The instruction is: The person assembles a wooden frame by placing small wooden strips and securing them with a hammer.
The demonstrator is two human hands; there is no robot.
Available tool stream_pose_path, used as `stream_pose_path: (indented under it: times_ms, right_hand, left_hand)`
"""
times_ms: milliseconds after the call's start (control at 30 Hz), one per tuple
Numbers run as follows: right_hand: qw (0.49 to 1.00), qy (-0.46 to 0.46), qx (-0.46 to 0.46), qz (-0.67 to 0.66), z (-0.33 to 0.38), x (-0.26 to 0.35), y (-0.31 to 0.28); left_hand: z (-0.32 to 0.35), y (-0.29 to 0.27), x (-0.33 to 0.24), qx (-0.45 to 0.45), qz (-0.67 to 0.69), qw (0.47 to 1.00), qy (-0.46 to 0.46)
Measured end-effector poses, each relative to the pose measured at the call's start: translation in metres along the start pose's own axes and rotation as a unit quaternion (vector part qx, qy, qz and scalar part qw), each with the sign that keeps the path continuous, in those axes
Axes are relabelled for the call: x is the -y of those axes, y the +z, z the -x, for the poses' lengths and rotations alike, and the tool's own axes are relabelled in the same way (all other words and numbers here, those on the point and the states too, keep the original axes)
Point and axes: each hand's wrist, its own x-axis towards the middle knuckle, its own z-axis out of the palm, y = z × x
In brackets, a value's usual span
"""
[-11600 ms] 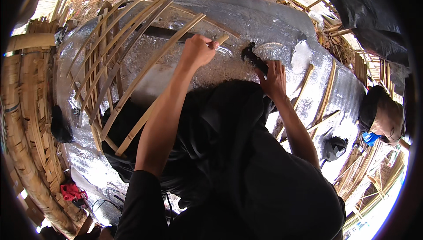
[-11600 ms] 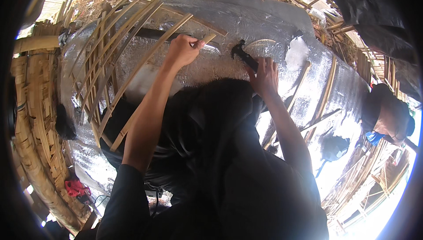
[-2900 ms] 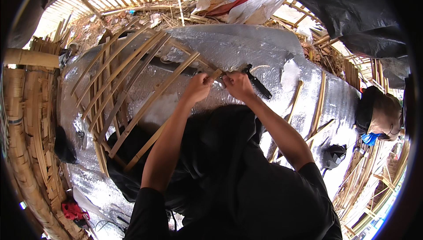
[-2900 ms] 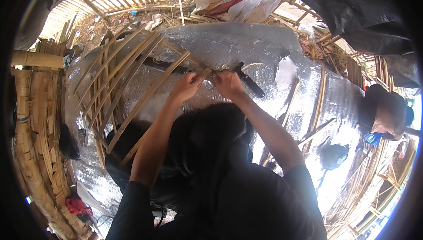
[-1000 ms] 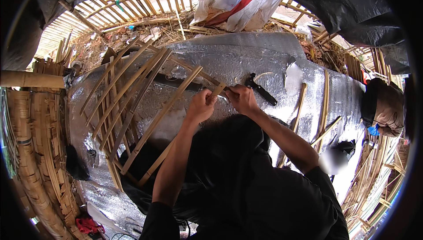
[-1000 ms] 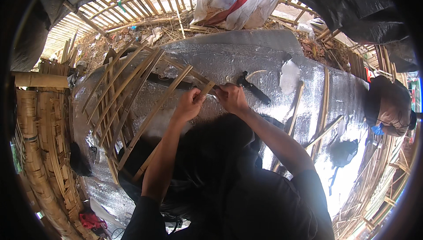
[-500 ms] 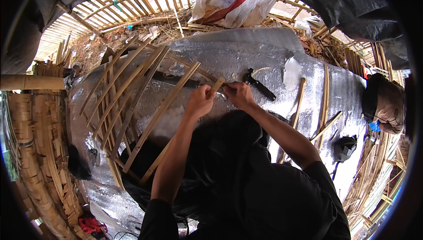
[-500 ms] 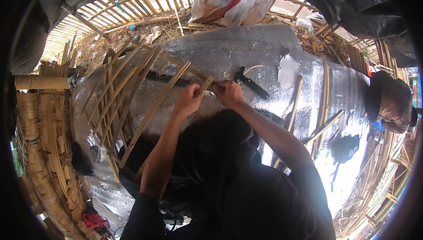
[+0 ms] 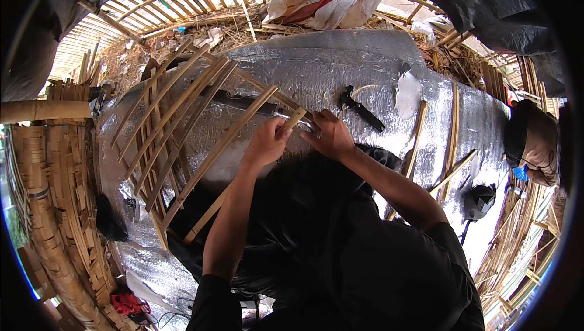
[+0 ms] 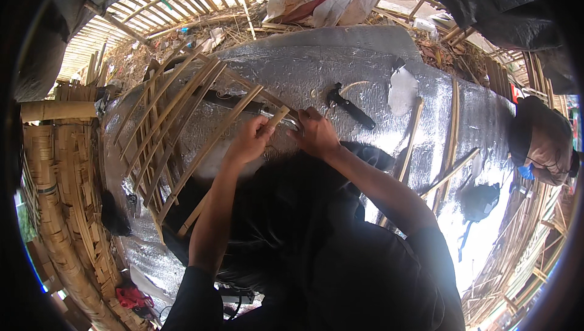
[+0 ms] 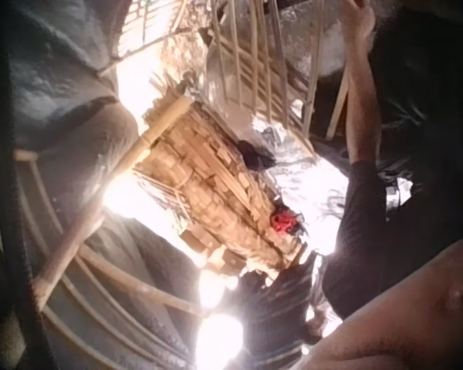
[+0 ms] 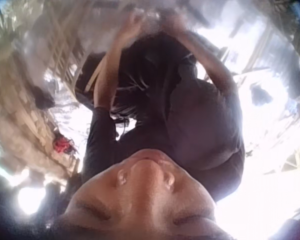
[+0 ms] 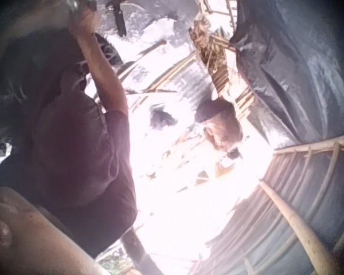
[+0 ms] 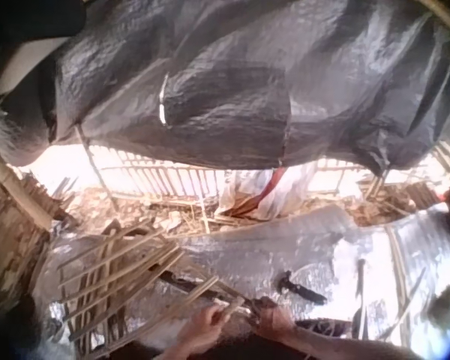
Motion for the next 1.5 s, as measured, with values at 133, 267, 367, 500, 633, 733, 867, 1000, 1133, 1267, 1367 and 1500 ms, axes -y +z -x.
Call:
stream_pose_path:
  times_ms: [133,267,367,500,633,733,867,1000,1133,1267,1367,1500]
  right_hand:
    - [0.999,-0.018,-0.016,-0.027,0.000,-0.014,0.011]
    - [1.000,0.008,0.006,0.019,0.003,-0.017,0.013]
    - [0.996,0.019,0.040,0.073,0.005,-0.002,0.007]
    - [0.998,-0.022,-0.021,0.055,0.006,-0.005,0.010]
    - [0.999,0.000,-0.003,0.041,0.001,-0.002,0.008]
    - [1.000,0.013,-0.002,0.022,0.004,-0.003,0.005]
    - [1.000,0.000,-0.018,-0.014,0.004,-0.006,0.007]
    - [1.000,-0.003,-0.017,-0.026,-0.001,-0.008,0.009]
    - [0.999,-0.006,-0.029,-0.036,-0.002,-0.008,0.008]
    - [0.999,0.003,-0.032,-0.041,-0.002,-0.005,0.007]
    - [0.998,-0.001,-0.033,-0.048,-0.002,-0.004,0.007]
    - [0.997,-0.005,-0.059,-0.040,0.000,-0.005,0.013]
  left_hand:
    - [-0.008,-0.028,-0.018,0.003,0.019,0.999,0.042]
    - [0.002,-0.060,-0.059,0.027,0.020,0.999,0.021]
    - [0.003,-0.048,-0.041,0.000,-0.072,0.996,0.059]
    - [0.008,0.005,-0.010,-0.029,-0.123,0.991,0.050]
    - [0.004,0.022,0.003,-0.083,-0.130,0.987,0.039]
    - [0.004,0.018,-0.009,-0.080,-0.100,0.991,0.046]
    - [0.000,0.010,-0.023,-0.053,-0.080,0.995,0.030]
    - [-0.012,0.022,-0.010,-0.068,-0.109,0.989,0.067]
    - [-0.016,0.026,-0.016,-0.052,-0.098,0.993,0.036]
    - [-0.018,0.028,-0.015,-0.054,-0.108,0.992,0.029]
    - [-0.019,0.029,-0.006,-0.044,-0.121,0.992,0.010]
    - [-0.017,0.023,-0.017,-0.028,-0.131,0.991,-0.010]
